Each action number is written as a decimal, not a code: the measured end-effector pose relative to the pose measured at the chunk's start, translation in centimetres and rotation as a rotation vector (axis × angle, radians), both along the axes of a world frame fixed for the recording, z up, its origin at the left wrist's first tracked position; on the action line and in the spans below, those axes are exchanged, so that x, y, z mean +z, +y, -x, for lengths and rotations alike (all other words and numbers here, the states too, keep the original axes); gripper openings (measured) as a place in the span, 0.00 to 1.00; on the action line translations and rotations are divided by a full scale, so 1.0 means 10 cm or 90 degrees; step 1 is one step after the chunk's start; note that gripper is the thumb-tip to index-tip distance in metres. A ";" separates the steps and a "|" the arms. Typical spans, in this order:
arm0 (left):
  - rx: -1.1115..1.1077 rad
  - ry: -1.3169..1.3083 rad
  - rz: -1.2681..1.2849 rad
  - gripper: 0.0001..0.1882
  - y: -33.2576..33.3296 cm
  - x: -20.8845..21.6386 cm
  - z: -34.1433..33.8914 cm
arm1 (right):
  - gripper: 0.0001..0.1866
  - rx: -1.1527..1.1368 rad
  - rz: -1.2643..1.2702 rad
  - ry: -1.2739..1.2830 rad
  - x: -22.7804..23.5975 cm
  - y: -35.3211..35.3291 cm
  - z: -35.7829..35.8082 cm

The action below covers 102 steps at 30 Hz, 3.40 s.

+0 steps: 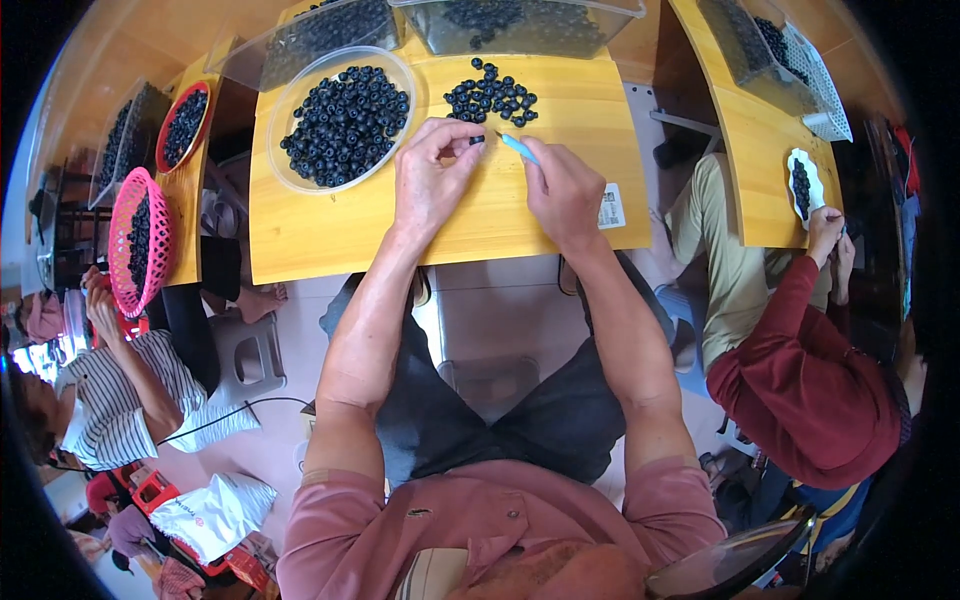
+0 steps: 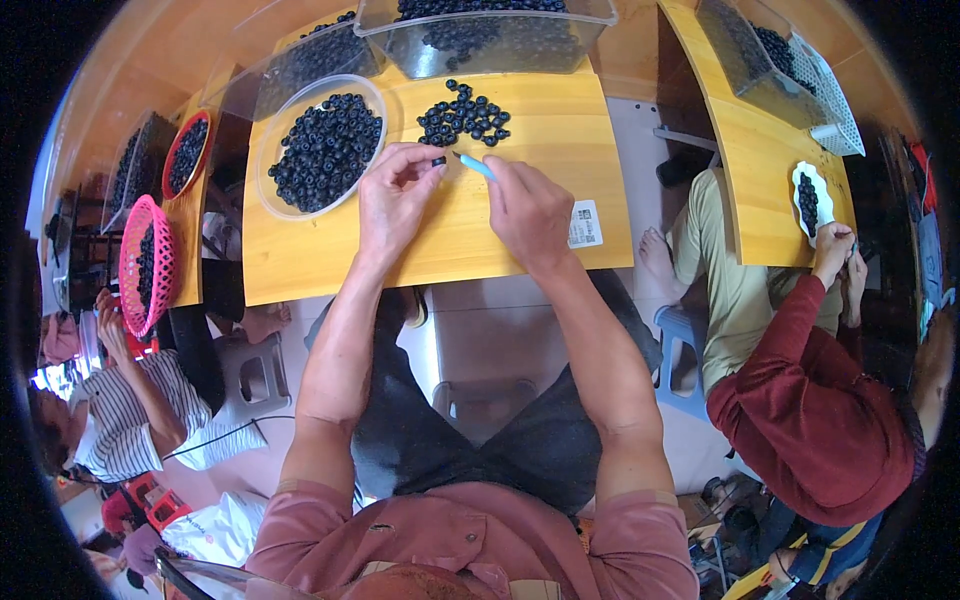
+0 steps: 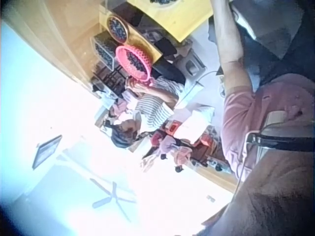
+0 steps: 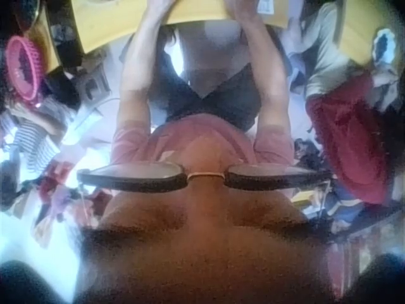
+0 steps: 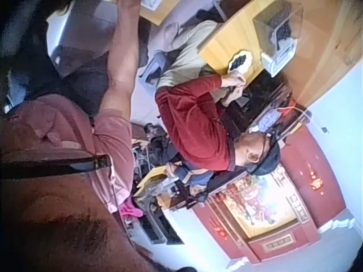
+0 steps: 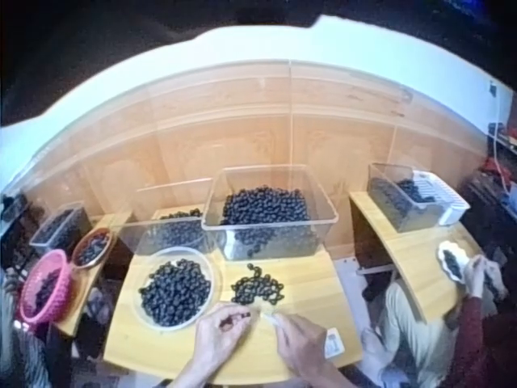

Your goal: The person sorts berries by hand, removing stems from them at a table and placing the cleaned berries into a bowl.

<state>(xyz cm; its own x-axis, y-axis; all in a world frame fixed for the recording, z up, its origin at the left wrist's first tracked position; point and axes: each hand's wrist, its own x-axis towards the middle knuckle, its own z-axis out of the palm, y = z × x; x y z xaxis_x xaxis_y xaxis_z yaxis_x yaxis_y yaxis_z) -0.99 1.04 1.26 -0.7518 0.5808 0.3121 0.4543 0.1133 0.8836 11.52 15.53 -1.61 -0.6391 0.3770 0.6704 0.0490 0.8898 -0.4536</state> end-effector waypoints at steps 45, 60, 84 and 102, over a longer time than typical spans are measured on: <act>0.020 -0.046 -0.151 0.25 -0.26 -0.05 -0.01 | 0.15 -0.051 -0.109 -0.102 -0.05 -0.02 0.06; 0.346 0.313 -0.013 0.11 -0.67 0.15 0.52 | 0.11 -0.069 -0.006 -0.061 -0.06 0.05 0.06; 0.027 0.290 0.247 0.14 -0.06 -0.13 0.18 | 0.09 -0.045 0.054 -0.049 0.00 0.01 0.06; 0.030 -0.084 0.076 0.09 0.04 -0.10 0.06 | 0.11 -0.047 0.038 -0.065 -0.06 0.02 0.02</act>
